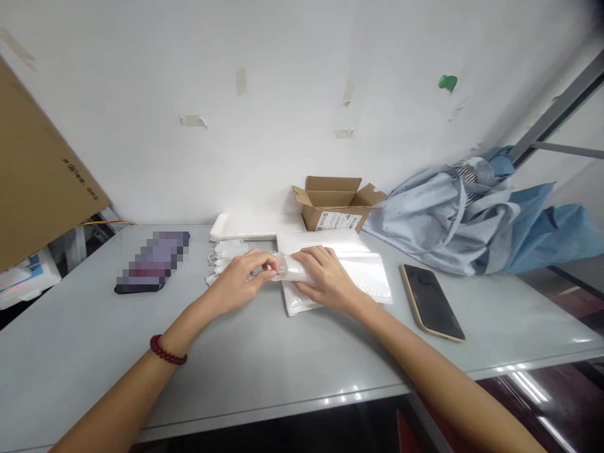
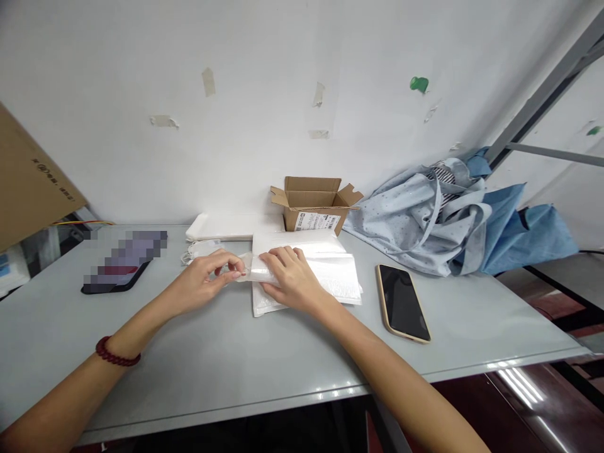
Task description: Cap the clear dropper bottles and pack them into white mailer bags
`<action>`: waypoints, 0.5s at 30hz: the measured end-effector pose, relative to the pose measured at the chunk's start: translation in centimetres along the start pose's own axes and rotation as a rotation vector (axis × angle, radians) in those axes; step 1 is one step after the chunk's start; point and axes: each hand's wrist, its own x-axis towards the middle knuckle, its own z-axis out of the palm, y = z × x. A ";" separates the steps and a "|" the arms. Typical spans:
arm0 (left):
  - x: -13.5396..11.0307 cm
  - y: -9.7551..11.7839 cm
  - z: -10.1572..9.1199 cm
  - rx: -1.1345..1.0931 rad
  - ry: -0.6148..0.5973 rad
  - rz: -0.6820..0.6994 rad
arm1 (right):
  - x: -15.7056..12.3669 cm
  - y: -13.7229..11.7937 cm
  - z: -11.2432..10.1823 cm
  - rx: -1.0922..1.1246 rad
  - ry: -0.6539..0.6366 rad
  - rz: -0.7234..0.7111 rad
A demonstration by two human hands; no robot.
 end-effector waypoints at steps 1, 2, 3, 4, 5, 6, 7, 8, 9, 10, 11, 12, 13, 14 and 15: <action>0.1 -0.1 0.2 -0.004 -0.007 0.001 | 0.0 -0.1 0.1 0.005 0.006 -0.013; 0.1 -0.2 0.5 -0.007 -0.011 0.007 | 0.0 -0.1 0.1 0.007 0.011 -0.024; 0.1 -0.2 0.8 -0.006 -0.018 0.017 | 0.0 -0.2 0.2 0.008 0.012 -0.033; 0.2 -0.3 1.1 0.005 -0.033 0.035 | 0.0 -0.2 0.3 0.008 0.011 -0.038; 0.2 -0.4 1.3 0.024 -0.055 0.063 | -0.1 -0.2 0.4 0.007 0.008 -0.041; 0.1 -0.4 1.4 0.049 -0.082 0.099 | -0.1 -0.2 0.5 0.008 0.006 -0.043; 0.1 -0.4 1.5 0.077 -0.104 0.135 | -0.1 -0.2 0.6 0.010 0.004 -0.044; 0.1 -0.3 1.5 0.102 -0.124 0.166 | -0.1 -0.2 0.6 0.011 0.001 -0.044; 0.0 -0.2 1.4 0.117 -0.136 0.185 | -0.1 -0.1 0.6 0.012 -0.002 -0.043; -0.1 -0.1 1.2 0.119 -0.137 0.185 | -0.1 -0.1 0.6 0.012 -0.003 -0.044; -0.1 0.0 0.9 0.108 -0.122 0.166 | -0.1 0.0 0.5 0.011 -0.001 -0.045; -0.1 0.0 0.5 0.087 -0.093 0.129 | -0.1 0.0 0.5 0.009 0.006 -0.046; -0.2 0.1 0.1 0.062 -0.049 0.077 | -0.1 0.0 0.4 0.007 0.015 -0.046; -0.2 0.1 -0.3 0.036 0.013 0.013 | -0.1 0.0 0.2 0.006 0.027 -0.047; -0.1 0.0 -0.6 0.012 0.087 -0.055 | 0.0 0.0 0.1 0.007 0.040 -0.046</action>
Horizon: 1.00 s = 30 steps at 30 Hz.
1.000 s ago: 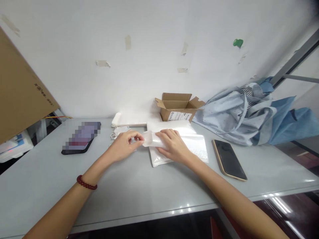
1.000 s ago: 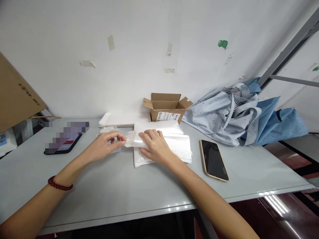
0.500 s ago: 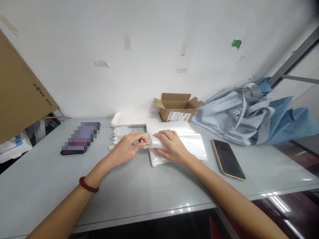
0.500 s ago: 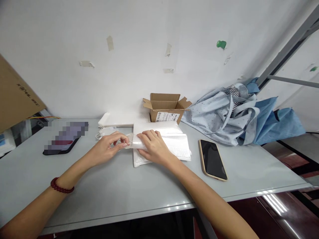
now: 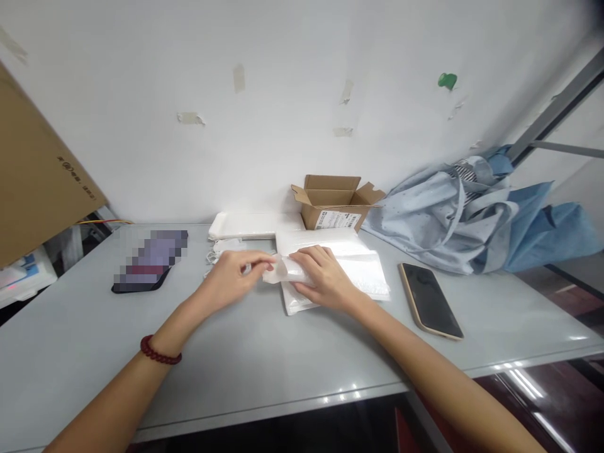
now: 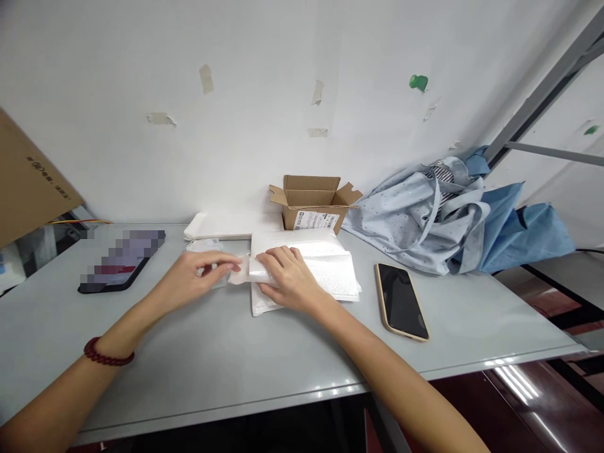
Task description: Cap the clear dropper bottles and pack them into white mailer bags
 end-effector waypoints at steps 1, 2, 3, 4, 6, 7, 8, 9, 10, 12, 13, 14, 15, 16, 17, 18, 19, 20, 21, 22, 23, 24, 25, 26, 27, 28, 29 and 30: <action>0.1 -0.2 -0.3 -0.024 0.070 -0.064 | 0.0 0.0 -0.1 0.003 0.011 0.000; 0.2 -0.4 -0.4 -0.056 0.122 -0.116 | 0.0 -0.1 -0.2 0.008 0.021 -0.001; 0.3 -0.6 -0.5 -0.096 0.146 -0.152 | 0.1 -0.1 -0.2 0.017 0.032 -0.007; 0.4 -0.7 -0.5 -0.146 0.140 -0.172 | 0.1 -0.2 -0.3 0.026 0.047 -0.017; 0.6 -0.9 -0.3 -0.259 0.028 -0.174 | 0.1 -0.4 -0.3 0.049 0.086 -0.052; 0.6 -0.8 -0.1 -0.303 -0.055 -0.168 | 0.1 -0.5 -0.3 0.060 0.105 -0.070; 0.6 -0.7 0.2 -0.334 -0.136 -0.165 | 0.1 -0.6 -0.3 0.069 0.122 -0.087; 0.5 -0.6 0.4 -0.357 -0.201 -0.168 | 0.1 -0.7 -0.3 0.077 0.131 -0.100; 0.4 -0.4 0.7 -0.379 -0.243 -0.180 | 0.1 -0.8 -0.2 0.083 0.133 -0.109; 0.3 0.0 1.3 -0.440 -0.255 -0.237 | 0.0 -1.0 -0.1 0.090 0.126 -0.125; 0.2 0.1 1.6 -0.479 -0.241 -0.276 | 0.0 -1.0 -0.1 0.091 0.123 -0.134; 0.1 0.2 1.8 -0.517 -0.225 -0.317 | 0.0 -1.1 -0.1 0.088 0.119 -0.142; 0.1 0.3 2.0 -0.544 -0.209 -0.356 | 0.0 -1.2 -0.1 0.082 0.110 -0.150; 0.0 0.4 2.1 -0.557 -0.192 -0.388 | -0.1 -1.3 -0.1 0.073 0.097 -0.158; 0.0 0.5 2.2 -0.559 -0.172 -0.411 | -0.1 -1.4 -0.1 0.062 0.079 -0.167; 0.0 0.5 2.2 -0.553 -0.150 -0.422 | -0.1 -1.6 -0.2 0.047 0.057 -0.174; 0.0 0.6 2.3 -0.546 -0.124 -0.426 | 0.0 -1.7 -0.2 0.028 0.034 -0.178; 0.0 0.7 2.3 -0.540 -0.090 -0.427 | 0.0 -1.9 -0.3 0.003 0.015 -0.180; 0.0 0.7 2.3 -0.543 -0.053 -0.428 | 0.0 -2.0 -0.3 -0.026 0.002 -0.175; 0.1 0.7 2.3 -0.562 -0.013 -0.434 | 0.0 -2.1 -0.4 -0.060 -0.005 -0.164; 0.1 0.7 2.2 -0.590 0.029 -0.443 | 0.0 -2.1 -0.4 -0.096 -0.011 -0.144; 0.2 0.6 2.2 -0.622 0.068 -0.456 | 0.0 -2.1 -0.3 -0.132 -0.015 -0.118; 0.2 0.4 2.2 -0.652 0.099 -0.470 | 0.0 -2.0 -0.3 -0.165 -0.018 -0.084; 0.3 0.3 2.1 -0.681 0.118 -0.487 | 0.0 -1.9 -0.2 -0.195 -0.023 -0.044; 0.3 0.1 2.1 -0.705 0.131 -0.505 | 0.0 -1.7 -0.2 -0.219 -0.031 -0.006; 0.4 0.0 2.1 -0.724 0.139 -0.522 | 0.0 -1.4 -0.1 -0.237 -0.042 0.024; 0.4 0.0 2.1 -0.744 0.139 -0.535 | 0.0 -1.2 -0.1 -0.249 -0.053 0.045; 0.4 0.1 2.1 -0.764 0.134 -0.540 | 0.0 -1.0 0.0 -0.257 -0.063 0.056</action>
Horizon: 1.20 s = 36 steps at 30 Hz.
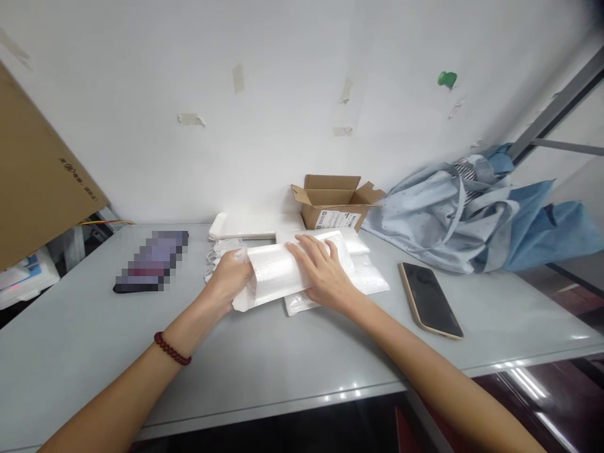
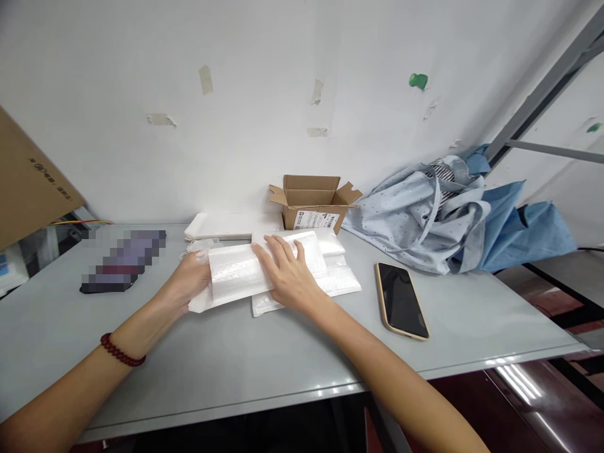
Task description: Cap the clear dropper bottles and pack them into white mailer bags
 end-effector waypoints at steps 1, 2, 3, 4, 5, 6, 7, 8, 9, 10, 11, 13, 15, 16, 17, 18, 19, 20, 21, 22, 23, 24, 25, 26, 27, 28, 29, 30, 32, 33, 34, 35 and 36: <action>-0.1 0.0 0.1 -0.012 -0.011 0.000 | 0.0 0.1 0.1 -0.007 -0.009 0.001; -0.2 0.1 0.2 -0.017 -0.023 0.010 | 0.0 0.2 0.1 -0.013 -0.014 -0.003; -0.3 0.1 0.4 -0.015 -0.033 0.026 | 0.0 0.2 0.1 -0.022 -0.016 -0.009; -0.3 0.1 0.5 -0.011 -0.039 0.041 | 0.0 0.2 0.1 -0.033 -0.013 -0.014; -0.4 0.1 0.6 -0.007 -0.038 0.050 | 0.0 0.1 0.1 -0.045 -0.006 -0.023; -0.4 0.0 0.6 -0.008 -0.039 0.050 | 0.0 0.0 0.0 -0.058 0.003 -0.036; -0.3 -0.1 0.5 -0.013 -0.043 0.040 | 0.0 -0.1 0.0 -0.069 0.016 -0.051; -0.2 -0.3 0.4 -0.024 -0.053 0.024 | 0.0 -0.1 0.0 -0.079 0.032 -0.067; -0.1 -0.4 0.3 -0.035 -0.065 0.005 | -0.1 -0.2 0.0 -0.085 0.052 -0.082; -0.1 -0.5 0.2 -0.045 -0.077 -0.015 | -0.1 -0.3 0.0 -0.089 0.074 -0.096; 0.0 -0.6 0.1 -0.052 -0.089 -0.031 | -0.2 -0.3 0.0 -0.091 0.098 -0.107; 0.0 -0.7 0.1 -0.060 -0.116 -0.054 | -0.3 -0.5 0.1 -0.099 0.139 -0.124; -0.2 -0.6 0.4 -0.064 -0.157 -0.073 | -0.4 -0.8 0.2 -0.106 0.158 -0.151; -0.3 -0.5 0.6 -0.069 -0.181 -0.077 | -0.4 -0.9 0.2 -0.109 0.164 -0.168; -0.5 -0.5 0.8 -0.077 -0.205 -0.079 | -0.5 -1.0 0.2 -0.110 0.169 -0.186; -0.6 -0.4 0.9 -0.085 -0.228 -0.082 | -0.5 -1.1 0.3 -0.111 0.174 -0.201; -0.7 -0.3 1.0 -0.093 -0.246 -0.084 | -0.5 -1.2 0.3 -0.109 0.181 -0.209; -0.7 -0.2 0.9 -0.099 -0.263 -0.085 | -0.5 -1.2 0.3 -0.106 0.184 -0.209; -0.7 -0.1 0.8 -0.101 -0.276 -0.090 | -0.4 -1.1 0.4 -0.101 0.185 -0.201; -0.7 0.0 0.6 -0.099 -0.280 -0.099 | -0.4 -1.0 0.4 -0.096 0.181 -0.188; -0.7 0.2 0.4 -0.096 -0.276 -0.110 | -0.4 -0.9 0.4 -0.092 0.177 -0.175; -0.7 0.4 0.1 -0.092 -0.269 -0.119 | -0.4 -0.7 0.3 -0.090 0.174 -0.165; -0.6 0.5 -0.2 -0.086 -0.266 -0.127 | -0.3 -0.5 0.3 -0.090 0.173 -0.160; -0.6 0.6 -0.5 -0.077 -0.269 -0.137 | -0.3 -0.3 0.3 -0.090 0.177 -0.162; -0.5 0.7 -0.7 -0.066 -0.279 -0.146 | -0.3 -0.2 0.2 -0.090 0.184 -0.167; -0.4 0.7 -0.9 -0.058 -0.298 -0.152 | -0.3 -0.1 0.1 -0.091 0.191 -0.173; -0.3 0.6 -1.0 -0.052 -0.323 -0.159 | -0.3 0.0 0.0 -0.093 0.196 -0.175; -0.3 0.5 -1.0 -0.052 -0.347 -0.165 | -0.3 0.0 0.0 -0.095 0.196 -0.172; -0.3 0.3 -1.0 -0.072 -0.379 -0.173 | -0.2 -0.1 -0.1 -0.098 0.188 -0.160; -0.3 0.2 -0.9 -0.092 -0.388 -0.176 | -0.2 -0.2 -0.1 -0.099 0.182 -0.153; -0.3 0.2 -0.9 -0.115 -0.392 -0.179 | -0.1 -0.3 -0.1 -0.098 0.178 -0.149; -0.3 0.2 -0.8 -0.140 -0.393 -0.180 | -0.1 -0.4 -0.1 -0.096 0.177 -0.148; -0.3 0.2 -0.8 -0.164 -0.397 -0.178 | 0.0 -0.5 0.0 -0.096 0.180 -0.146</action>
